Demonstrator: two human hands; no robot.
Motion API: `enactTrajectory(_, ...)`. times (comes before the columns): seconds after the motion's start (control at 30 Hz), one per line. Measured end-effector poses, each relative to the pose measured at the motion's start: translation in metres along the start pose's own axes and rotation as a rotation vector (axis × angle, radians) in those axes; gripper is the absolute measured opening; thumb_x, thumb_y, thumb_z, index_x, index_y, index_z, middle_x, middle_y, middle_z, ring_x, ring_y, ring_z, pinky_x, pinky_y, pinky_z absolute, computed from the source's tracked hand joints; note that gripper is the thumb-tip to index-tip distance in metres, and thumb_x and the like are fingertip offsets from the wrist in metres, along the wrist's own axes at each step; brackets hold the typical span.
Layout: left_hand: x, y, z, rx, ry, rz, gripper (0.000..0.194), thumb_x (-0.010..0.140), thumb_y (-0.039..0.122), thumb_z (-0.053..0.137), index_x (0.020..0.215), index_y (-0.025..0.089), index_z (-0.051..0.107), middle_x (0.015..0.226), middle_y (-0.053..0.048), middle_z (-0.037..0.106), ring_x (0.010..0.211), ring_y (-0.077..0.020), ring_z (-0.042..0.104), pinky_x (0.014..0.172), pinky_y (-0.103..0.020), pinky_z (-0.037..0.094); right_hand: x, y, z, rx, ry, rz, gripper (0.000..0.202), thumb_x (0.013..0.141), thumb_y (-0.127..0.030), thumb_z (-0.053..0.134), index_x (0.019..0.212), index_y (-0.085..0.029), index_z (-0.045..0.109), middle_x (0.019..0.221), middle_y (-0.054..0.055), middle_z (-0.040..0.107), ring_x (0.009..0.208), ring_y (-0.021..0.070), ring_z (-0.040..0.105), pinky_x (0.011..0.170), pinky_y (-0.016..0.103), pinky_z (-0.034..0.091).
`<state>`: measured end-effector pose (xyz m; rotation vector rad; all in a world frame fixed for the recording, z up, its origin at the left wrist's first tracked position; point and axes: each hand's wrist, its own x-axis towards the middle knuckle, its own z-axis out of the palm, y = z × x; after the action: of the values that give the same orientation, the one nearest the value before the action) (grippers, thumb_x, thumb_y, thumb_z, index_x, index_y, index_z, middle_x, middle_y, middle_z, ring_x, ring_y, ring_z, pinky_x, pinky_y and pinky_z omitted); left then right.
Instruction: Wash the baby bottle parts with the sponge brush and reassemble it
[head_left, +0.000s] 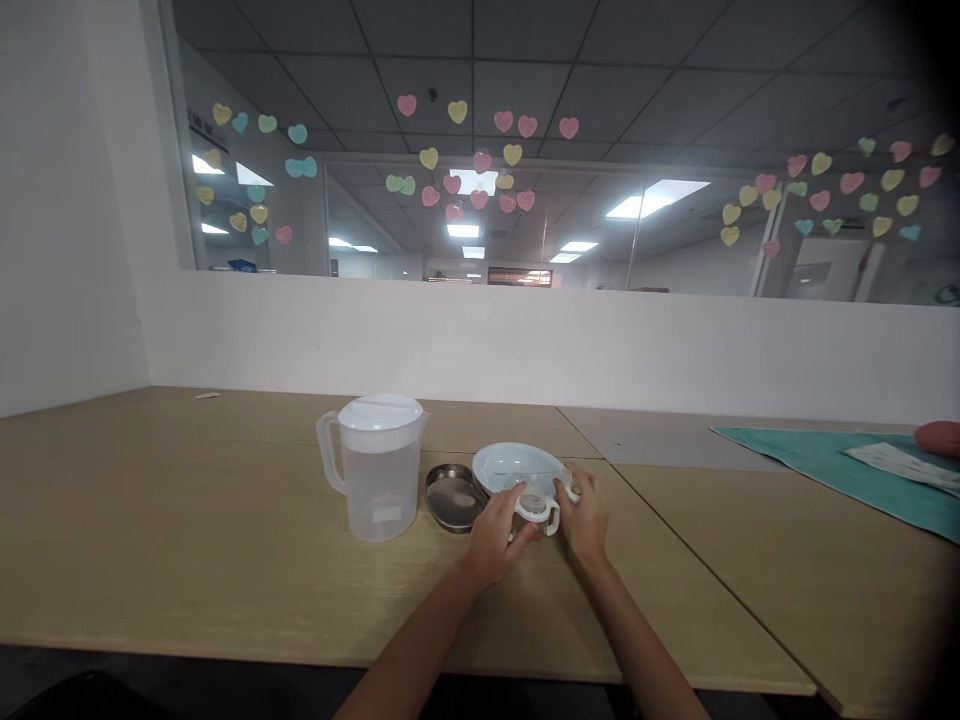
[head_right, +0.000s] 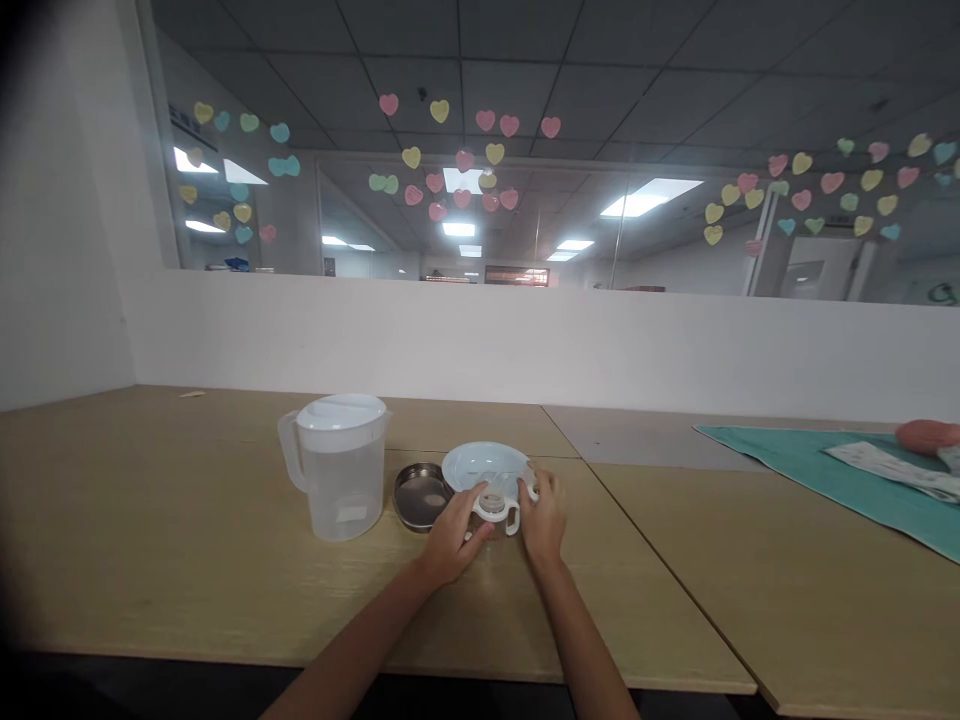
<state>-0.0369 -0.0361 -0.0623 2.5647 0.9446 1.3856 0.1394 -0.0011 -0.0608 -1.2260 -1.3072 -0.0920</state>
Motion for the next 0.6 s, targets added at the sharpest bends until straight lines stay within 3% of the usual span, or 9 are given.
enactTrajectory(0.13, 0.000, 0.002, -0.001, -0.006, -0.007, -0.010, 0.052, 0.092, 0.038, 0.044, 0.139, 0.018, 0.032, 0.134, -0.012, 0.049, 0.121, -0.0248, 0.046, 0.102, -0.044, 0.038, -0.002, -0.002, -0.002, -0.032, -0.071, 0.106, 0.053, 0.085, -0.057, 0.034, 0.115, -0.020, 0.059, 0.105, 0.011, 0.057, 0.089, 0.0241, 0.056, 0.076, 0.034, 0.041)
enactTrajectory(0.27, 0.000, 0.002, -0.001, -0.006, -0.007, -0.017, 0.052, 0.092, 0.038, 0.043, 0.140, 0.019, 0.032, 0.133, -0.012, 0.050, 0.121, -0.0252, 0.046, 0.102, -0.045, 0.038, -0.002, -0.002, -0.002, -0.031, -0.063, 0.212, 0.057, 0.080, -0.060, 0.039, 0.115, -0.017, 0.055, 0.099, 0.011, 0.062, 0.086, 0.0258, 0.057, 0.072, 0.034, 0.041)
enactTrajectory(0.5, 0.000, 0.001, 0.000, -0.007, -0.003, -0.012, 0.053, 0.092, 0.039, 0.044, 0.140, 0.019, 0.032, 0.133, -0.013, 0.051, 0.120, -0.0254, 0.047, 0.102, -0.045, 0.039, -0.001, 0.004, -0.001, 0.035, -0.205, 0.189, 0.053, 0.083, -0.062, 0.035, 0.096, -0.021, 0.065, 0.098, 0.008, 0.060, 0.085, 0.0228, 0.058, 0.076, 0.033, 0.040)
enactTrajectory(0.6, 0.000, 0.000, 0.000, -0.008, 0.000, -0.012, 0.054, 0.092, 0.038, 0.044, 0.140, 0.019, 0.032, 0.133, -0.013, 0.050, 0.121, -0.0255, 0.046, 0.102, -0.045, 0.038, -0.001, 0.011, 0.003, 0.106, -0.133, 0.222, 0.050, 0.085, -0.060, 0.034, 0.100, -0.020, 0.061, 0.097, 0.008, 0.060, 0.087, 0.0223, 0.057, 0.077, 0.033, 0.040)
